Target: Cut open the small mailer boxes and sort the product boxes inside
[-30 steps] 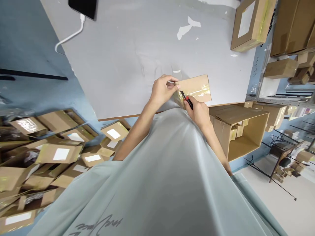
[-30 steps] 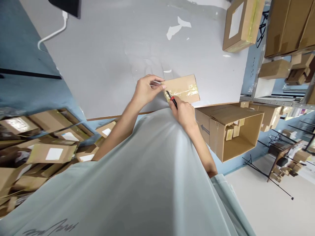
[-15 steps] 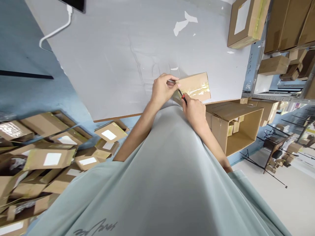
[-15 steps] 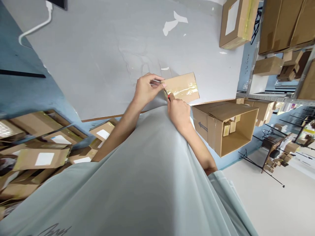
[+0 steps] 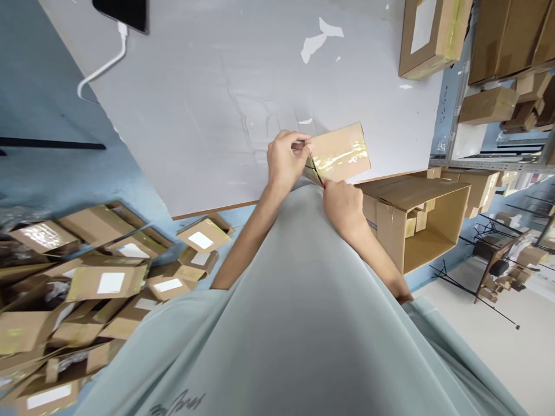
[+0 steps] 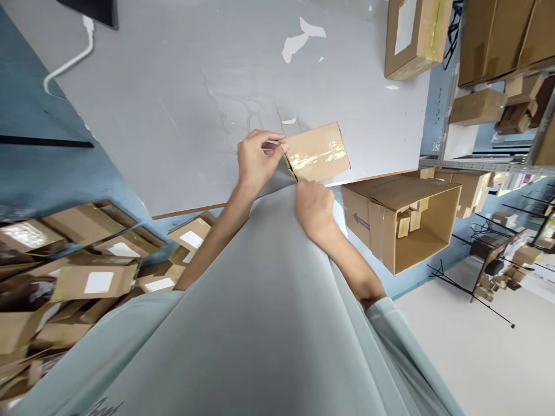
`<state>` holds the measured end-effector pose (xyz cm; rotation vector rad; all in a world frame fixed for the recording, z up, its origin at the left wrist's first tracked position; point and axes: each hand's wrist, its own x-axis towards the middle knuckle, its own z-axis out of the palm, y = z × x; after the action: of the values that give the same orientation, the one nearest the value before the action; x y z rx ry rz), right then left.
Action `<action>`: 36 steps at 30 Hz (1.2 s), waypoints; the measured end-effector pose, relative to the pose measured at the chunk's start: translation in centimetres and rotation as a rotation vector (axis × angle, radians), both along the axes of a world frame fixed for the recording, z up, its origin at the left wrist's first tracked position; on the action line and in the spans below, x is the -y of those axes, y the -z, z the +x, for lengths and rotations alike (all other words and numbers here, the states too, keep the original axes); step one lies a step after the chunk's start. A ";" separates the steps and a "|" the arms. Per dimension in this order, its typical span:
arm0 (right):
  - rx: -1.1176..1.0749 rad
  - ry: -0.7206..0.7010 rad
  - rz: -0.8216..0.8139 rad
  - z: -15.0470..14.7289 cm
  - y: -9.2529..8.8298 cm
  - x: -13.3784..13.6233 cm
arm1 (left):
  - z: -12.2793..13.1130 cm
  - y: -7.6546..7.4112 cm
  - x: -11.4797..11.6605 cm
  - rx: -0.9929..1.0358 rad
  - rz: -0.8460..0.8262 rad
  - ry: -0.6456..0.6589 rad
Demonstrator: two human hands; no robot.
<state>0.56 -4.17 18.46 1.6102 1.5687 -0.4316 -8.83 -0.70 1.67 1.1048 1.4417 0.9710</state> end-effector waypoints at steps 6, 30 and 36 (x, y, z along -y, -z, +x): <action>-0.061 0.024 -0.036 1.7 -2.2 1.1 | -0.2 0.2 0.5 -0.061 0.026 0.028; -0.338 0.129 0.243 15.9 1.1 -6.7 | 9.3 -2.3 -0.9 -0.453 0.337 0.389; -0.200 0.119 0.158 14.1 0.2 -7.0 | 9.4 -2.3 -1.0 -0.459 0.315 0.374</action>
<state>14.69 2.85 18.25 1.8355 1.6956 -0.5591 0.57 0.28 4.00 1.8486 1.3849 0.7140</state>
